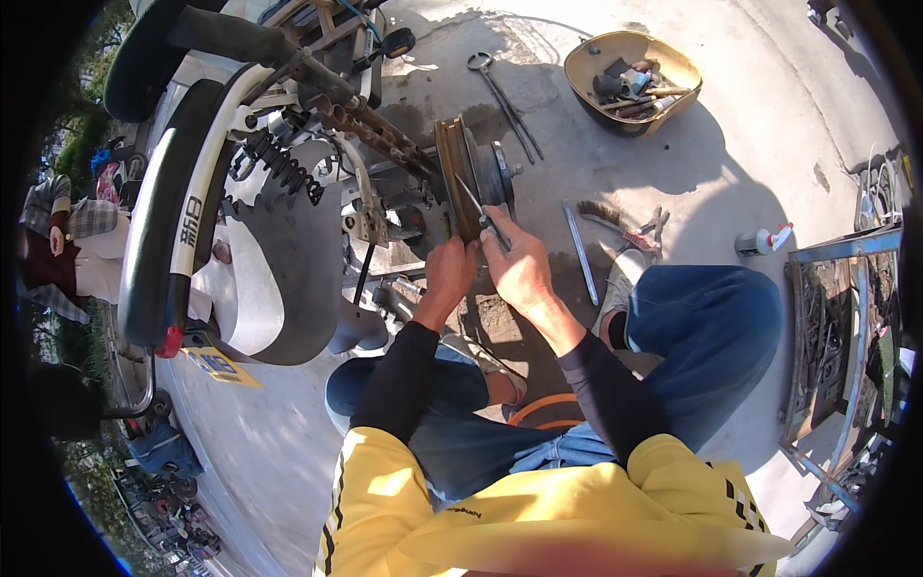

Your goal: The person sits on the ground and uses a wrench and screwdriver to adjust and tighten components on the rear wheel hub of a scooter. They repeatedly rotate the wheel and apply tools to the hub area, occasionally reaching for tools on the ground.

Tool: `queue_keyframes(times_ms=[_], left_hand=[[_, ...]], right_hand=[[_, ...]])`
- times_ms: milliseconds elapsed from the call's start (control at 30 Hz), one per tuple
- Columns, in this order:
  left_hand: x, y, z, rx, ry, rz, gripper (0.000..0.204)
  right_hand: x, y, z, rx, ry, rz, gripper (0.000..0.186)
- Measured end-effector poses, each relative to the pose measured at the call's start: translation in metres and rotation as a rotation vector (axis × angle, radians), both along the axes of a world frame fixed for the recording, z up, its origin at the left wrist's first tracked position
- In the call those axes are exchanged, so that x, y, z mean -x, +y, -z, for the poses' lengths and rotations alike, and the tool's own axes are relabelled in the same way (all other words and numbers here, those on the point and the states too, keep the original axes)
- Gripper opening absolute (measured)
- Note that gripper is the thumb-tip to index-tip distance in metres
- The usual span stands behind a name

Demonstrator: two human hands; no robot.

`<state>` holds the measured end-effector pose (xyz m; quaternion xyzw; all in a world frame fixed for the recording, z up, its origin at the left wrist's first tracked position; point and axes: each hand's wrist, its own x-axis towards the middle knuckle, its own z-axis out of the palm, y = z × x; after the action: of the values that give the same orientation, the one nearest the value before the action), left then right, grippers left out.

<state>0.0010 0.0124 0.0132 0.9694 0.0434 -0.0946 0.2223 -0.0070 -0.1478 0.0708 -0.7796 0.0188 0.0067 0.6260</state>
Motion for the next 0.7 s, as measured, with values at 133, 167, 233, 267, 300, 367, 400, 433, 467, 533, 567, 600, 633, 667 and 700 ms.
queue_keyframes(times_ms=[133, 167, 233, 267, 300, 367, 400, 433, 467, 533, 567, 600, 633, 667, 700], left_hand=[[0.001, 0.003, 0.002, -0.037, 0.009, 0.033, 0.042], [0.003, 0.003, -0.007, -0.028, 0.012, 0.010, 0.042], [0.000, -0.002, -0.028, 0.043, -0.106, -0.034, 0.036], [-0.004, -0.009, -0.036, 0.078, -0.118, -0.045, 0.034], [-0.009, -0.013, -0.045, 0.099, -0.127, -0.054, 0.033], [-0.012, -0.014, -0.045, 0.105, -0.151, -0.048, 0.029], [-0.011, -0.011, -0.039, 0.101, -0.161, -0.043, 0.028], [-0.010, -0.008, -0.034, 0.098, -0.171, -0.036, 0.028], [-0.008, -0.004, -0.030, 0.095, -0.182, -0.028, 0.028], [-0.008, -0.010, -0.033, 0.060, -0.129, -0.025, 0.027], [-0.006, -0.009, -0.025, 0.041, -0.109, -0.026, 0.027], [-0.001, -0.006, -0.012, 0.015, -0.078, -0.029, 0.026], [0.004, -0.002, -0.001, 0.089, -0.163, 0.004, 0.027], [0.006, -0.003, 0.002, 0.081, -0.147, 0.003, 0.027], [0.003, -0.006, 0.001, 0.080, -0.145, -0.004, 0.027]], right_hand=[[-0.037, -0.006, -0.010, 0.030, 0.069, -0.041, 0.039], [-0.020, -0.005, 0.000, 0.063, 0.041, -0.031, 0.039], [0.010, -0.007, 0.004, 0.019, 0.041, -0.018, 0.038], [0.012, -0.006, 0.016, -0.019, 0.020, -0.001, 0.039], [0.003, -0.003, 0.014, -0.049, -0.012, 0.027, 0.040], [-0.032, 0.000, -0.012, -0.091, 0.084, 0.027, 0.042], [-0.051, 0.000, -0.013, -0.115, 0.044, 0.000, 0.043], [-0.051, -0.002, -0.012, -0.081, 0.040, -0.025, 0.043], [-0.050, -0.003, -0.009, -0.047, 0.035, -0.050, 0.044], [-0.020, -0.005, 0.007, -0.065, -0.129, 0.002, 0.045], [-0.011, 0.000, 0.021, 0.002, -0.233, 0.045, 0.043], [-0.018, -0.002, 0.012, 0.020, -0.112, 0.006, 0.043], [-0.030, -0.006, -0.010, 0.027, 0.019, -0.031, 0.042], [-0.045, -0.011, -0.029, 0.032, 0.143, -0.056, 0.042], [-0.062, -0.014, -0.043, 0.036, 0.236, -0.108, 0.042]])
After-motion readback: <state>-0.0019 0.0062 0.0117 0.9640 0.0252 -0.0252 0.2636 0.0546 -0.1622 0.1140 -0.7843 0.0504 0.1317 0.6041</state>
